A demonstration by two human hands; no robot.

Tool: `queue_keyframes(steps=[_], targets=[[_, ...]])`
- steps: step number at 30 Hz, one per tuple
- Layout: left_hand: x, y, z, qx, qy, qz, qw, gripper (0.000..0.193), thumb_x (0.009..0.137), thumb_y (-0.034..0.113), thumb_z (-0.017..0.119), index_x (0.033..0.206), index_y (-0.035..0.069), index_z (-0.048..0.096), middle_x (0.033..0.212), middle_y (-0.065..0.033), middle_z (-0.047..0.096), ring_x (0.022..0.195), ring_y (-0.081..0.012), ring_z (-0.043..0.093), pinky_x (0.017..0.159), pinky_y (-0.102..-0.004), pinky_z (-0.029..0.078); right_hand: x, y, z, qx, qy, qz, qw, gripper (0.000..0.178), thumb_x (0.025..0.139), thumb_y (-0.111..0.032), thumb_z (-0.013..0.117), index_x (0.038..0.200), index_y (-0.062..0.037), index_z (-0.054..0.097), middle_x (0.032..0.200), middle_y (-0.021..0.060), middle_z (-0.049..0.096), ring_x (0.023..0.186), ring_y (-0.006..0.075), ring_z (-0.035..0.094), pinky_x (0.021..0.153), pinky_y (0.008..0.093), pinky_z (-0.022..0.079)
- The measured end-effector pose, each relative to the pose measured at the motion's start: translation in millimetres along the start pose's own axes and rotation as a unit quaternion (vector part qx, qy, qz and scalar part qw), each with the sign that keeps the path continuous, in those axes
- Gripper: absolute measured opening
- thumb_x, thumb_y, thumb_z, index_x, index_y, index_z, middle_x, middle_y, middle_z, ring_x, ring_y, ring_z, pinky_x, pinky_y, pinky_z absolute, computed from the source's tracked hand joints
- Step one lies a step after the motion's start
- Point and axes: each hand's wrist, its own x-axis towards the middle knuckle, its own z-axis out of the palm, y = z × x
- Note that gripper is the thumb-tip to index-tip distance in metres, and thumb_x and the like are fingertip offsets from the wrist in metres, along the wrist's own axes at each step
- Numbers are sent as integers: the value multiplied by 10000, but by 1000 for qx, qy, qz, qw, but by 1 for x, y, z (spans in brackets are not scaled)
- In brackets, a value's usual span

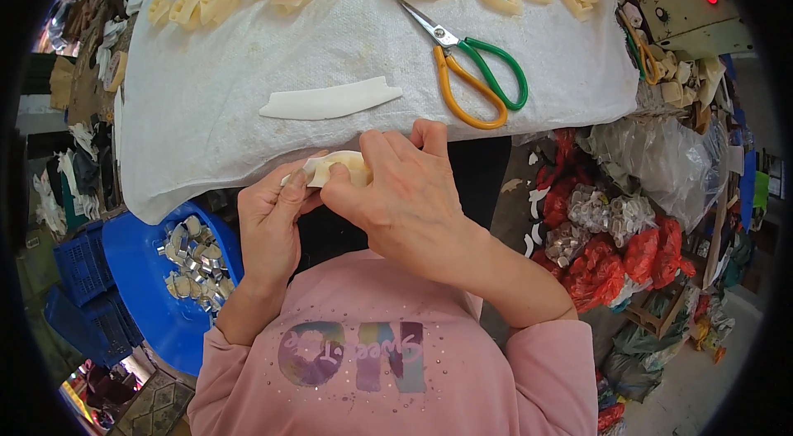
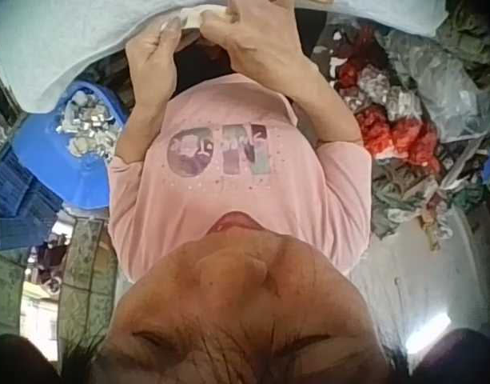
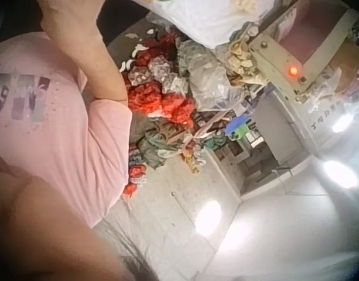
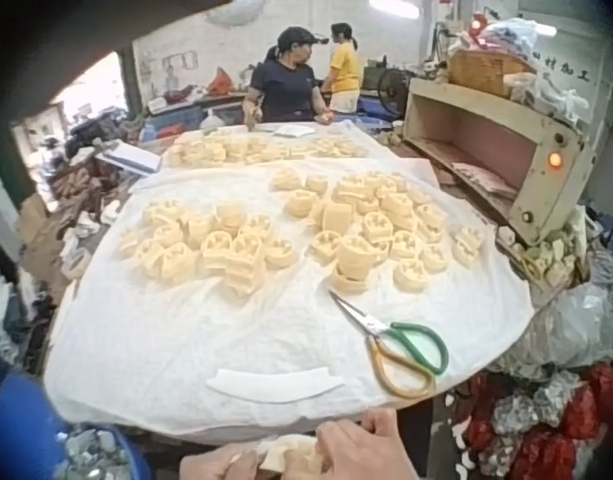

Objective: The recorder is trimming and assembling foam shoe components at a manufacturing workstation.

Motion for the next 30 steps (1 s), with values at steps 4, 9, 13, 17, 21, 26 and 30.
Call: queue_keyframes(steps=[4, 9, 13, 17, 21, 26, 30], targets=[[1, -1, 2, 19, -37, -29, 999, 343, 991, 188, 441, 1184, -67, 566, 997, -106, 647, 882, -126, 601, 788, -260, 510, -2, 1, -1, 7, -23, 11, 1000, 231, 659, -2, 606, 860, -112, 570, 733, 77, 406, 684, 237, 475, 706, 390, 262], [3, 2, 8, 95, -46, -31, 994, 359, 997, 193, 417, 1203, -70, 547, 981, -110, 651, 843, -123, 606, 731, -265, 513, -6, 4, 8, -23, 1, 9, 1000, 137, 720, -100, 611, 826, -131, 529, 708, 77, 426, 646, 225, 482, 695, 383, 278], [1, 4, 11, 283, -66, 31, 956, 382, 1000, 206, 393, 1236, -73, 504, 938, -124, 654, 820, -174, 641, 701, -289, 523, -10, 8, 13, -13, 31, 6, 999, 162, 711, -89, 613, 858, -121, 553, 712, 75, 424, 656, 226, 476, 704, 394, 279], [1, 10, 9, 408, -98, 44, 907, 442, 990, 268, 395, 1284, -51, 484, 1124, -153, 614, 1002, -233, 612, 852, -337, 499, -13, 20, 22, 23, 45, 4, 999, 261, 681, -68, 640, 928, -132, 587, 742, 69, 446, 697, 222, 482, 712, 402, 277], [8, -3, -10, 44, -111, 13, 993, 550, 980, 381, 352, 1316, -46, 436, 1263, -147, 523, 1138, -250, 531, 933, -373, 439, -15, 31, 20, 90, 117, -9, 989, 403, 628, -44, 685, 1005, -170, 622, 809, 36, 488, 755, 196, 488, 725, 391, 267], [19, -20, -11, -169, -259, -162, 937, 600, 962, 447, 382, 1386, 27, 324, 1257, -109, 490, 1083, -216, 517, 883, -346, 427, -13, 30, 18, 170, 93, -27, 981, 395, 605, -22, 690, 970, -160, 631, 815, 12, 477, 758, 186, 457, 746, 393, 273], [19, -21, -5, -258, -266, -220, 902, 525, 926, 410, 459, 1316, 70, 370, 1119, -76, 521, 933, -164, 536, 793, -292, 430, -13, 28, 13, 184, 96, -55, 977, 388, 603, -10, 685, 959, -153, 628, 811, 12, 466, 764, 188, 450, 759, 398, 279]])
